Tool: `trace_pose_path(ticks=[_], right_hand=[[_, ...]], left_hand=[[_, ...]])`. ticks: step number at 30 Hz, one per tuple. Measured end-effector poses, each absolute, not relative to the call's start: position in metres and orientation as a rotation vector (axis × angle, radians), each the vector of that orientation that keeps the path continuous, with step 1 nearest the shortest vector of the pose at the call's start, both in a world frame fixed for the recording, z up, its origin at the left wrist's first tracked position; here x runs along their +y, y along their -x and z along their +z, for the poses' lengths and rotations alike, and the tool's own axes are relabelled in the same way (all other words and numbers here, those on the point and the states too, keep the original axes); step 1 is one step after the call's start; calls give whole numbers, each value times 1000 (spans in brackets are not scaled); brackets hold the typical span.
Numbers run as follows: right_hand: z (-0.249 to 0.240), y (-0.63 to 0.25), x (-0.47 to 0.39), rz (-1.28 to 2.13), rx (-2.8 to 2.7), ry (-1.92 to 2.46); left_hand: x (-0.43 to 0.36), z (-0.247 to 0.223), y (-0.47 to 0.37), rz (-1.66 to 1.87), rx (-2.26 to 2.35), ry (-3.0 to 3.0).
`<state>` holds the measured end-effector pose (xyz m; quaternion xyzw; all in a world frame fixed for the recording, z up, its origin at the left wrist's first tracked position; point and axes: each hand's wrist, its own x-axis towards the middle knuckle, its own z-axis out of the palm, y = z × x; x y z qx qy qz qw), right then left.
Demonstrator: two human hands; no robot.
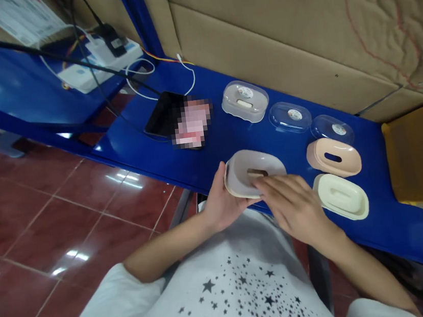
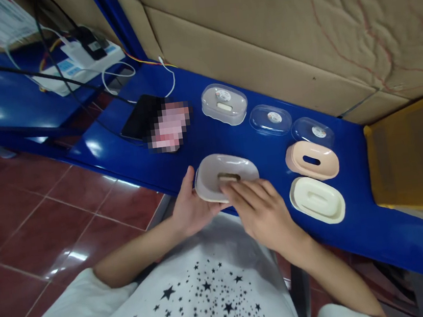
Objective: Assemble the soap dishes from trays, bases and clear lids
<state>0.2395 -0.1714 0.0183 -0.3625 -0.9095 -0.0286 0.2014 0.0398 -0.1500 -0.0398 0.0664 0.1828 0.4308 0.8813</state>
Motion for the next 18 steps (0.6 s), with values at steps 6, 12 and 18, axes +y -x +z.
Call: trace_pose_path(ticks=[6, 12, 18], right_hand=[[2, -236, -175, -149, -2616, 942], [12, -280, -87, 16, -2498, 1134], [3, -320, -14, 33, -2626, 1528]], left_hand=[[-153, -42, -39, 949, 455, -121], [-154, -42, -39, 948, 481, -131], [-155, -46, -38, 957, 462, -167]])
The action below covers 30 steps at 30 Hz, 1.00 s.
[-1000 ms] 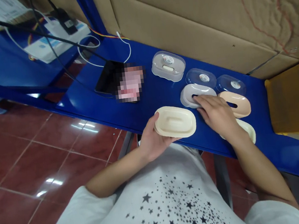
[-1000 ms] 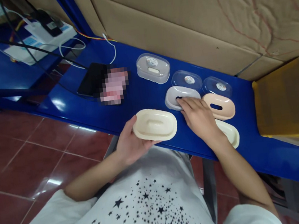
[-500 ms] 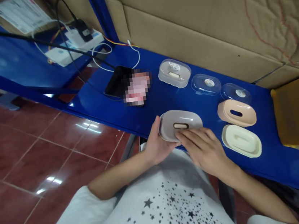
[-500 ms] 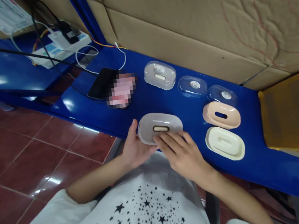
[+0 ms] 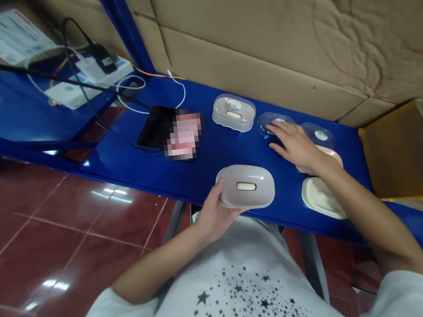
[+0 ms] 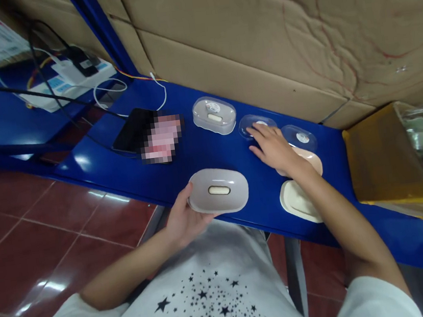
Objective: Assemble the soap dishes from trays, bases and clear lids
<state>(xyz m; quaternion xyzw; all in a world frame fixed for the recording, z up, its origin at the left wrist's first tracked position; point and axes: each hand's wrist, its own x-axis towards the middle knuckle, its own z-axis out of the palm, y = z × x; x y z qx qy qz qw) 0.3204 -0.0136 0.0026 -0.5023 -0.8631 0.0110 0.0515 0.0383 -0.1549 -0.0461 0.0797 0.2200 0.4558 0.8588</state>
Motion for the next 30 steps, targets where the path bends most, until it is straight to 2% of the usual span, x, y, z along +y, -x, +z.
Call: trace_pose_path(ticks=[5, 12, 16, 21, 30], right_hand=[[4, -332, -5, 88, -2615, 1469], [15, -336, 6, 463, -2536, 1401], [30, -298, -46, 474, -2406, 1177], [38, -252, -112, 377, -2619, 1025], [25, -247, -121, 295, -2570, 1057]], left_hand=[[-154, -49, -42, 940, 454, -199], [-152, -48, -40, 931, 375, -200], [-152, -52, -44, 949, 361, -203], [-152, -52, -48, 994, 357, -245], [-153, -42, -47, 988, 391, -183]])
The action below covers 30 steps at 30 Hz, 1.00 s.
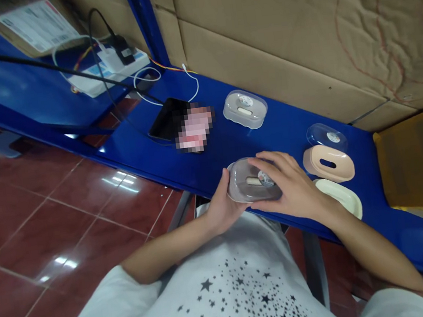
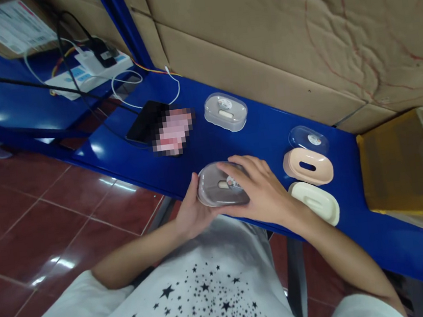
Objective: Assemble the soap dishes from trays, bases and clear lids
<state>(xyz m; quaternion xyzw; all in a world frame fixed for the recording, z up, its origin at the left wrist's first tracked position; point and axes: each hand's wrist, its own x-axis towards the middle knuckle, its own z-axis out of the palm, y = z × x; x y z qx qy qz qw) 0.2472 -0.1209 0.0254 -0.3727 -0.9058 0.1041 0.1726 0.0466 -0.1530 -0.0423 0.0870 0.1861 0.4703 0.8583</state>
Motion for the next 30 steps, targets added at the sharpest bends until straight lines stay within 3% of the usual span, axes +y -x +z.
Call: trace_pose_path(ticks=[8, 30], right_hand=[[12, -245, -125, 135, -2536, 1053], [14, -247, -127, 169, -2532, 1014]], left_hand=[[-153, -42, -50, 1023, 439, -158], [-154, -42, -50, 1047, 467, -151]])
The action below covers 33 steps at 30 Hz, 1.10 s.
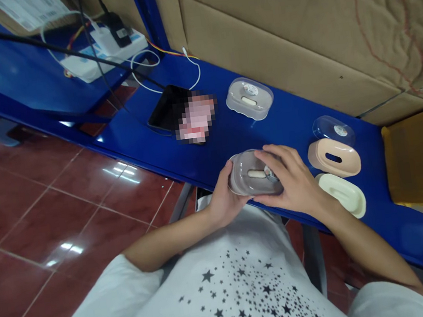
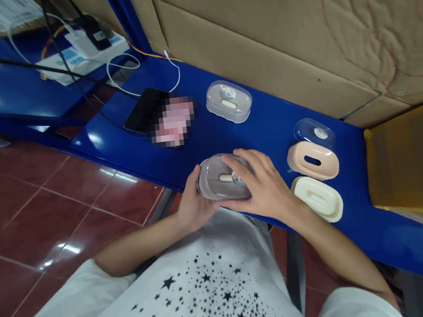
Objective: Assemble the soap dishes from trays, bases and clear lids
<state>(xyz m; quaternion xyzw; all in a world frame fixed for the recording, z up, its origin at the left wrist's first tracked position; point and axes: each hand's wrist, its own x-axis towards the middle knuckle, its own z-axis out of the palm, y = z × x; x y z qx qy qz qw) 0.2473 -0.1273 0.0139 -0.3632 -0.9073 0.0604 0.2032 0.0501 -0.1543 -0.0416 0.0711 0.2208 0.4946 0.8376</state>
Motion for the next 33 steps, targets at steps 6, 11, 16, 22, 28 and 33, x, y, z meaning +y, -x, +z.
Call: trace_pose_path(ticks=[6, 11, 16, 22, 28, 33], right_hand=[[10, -249, -129, 109, -2562, 971], [9, -249, -129, 114, -2554, 981], [5, -247, -128, 137, -2571, 969], [10, -249, -126, 205, -2575, 1010], [18, -291, -64, 113, -2476, 1219], [6, -326, 16, 132, -2469, 1535]], left_hand=[[-156, -40, -52, 1072, 477, -164], [-156, -40, -51, 1062, 489, -182], [-154, -44, -50, 1049, 462, -203], [-147, -44, -44, 922, 395, -231], [-147, -50, -40, 891, 334, -328], [-147, -59, -38, 861, 313, -442]])
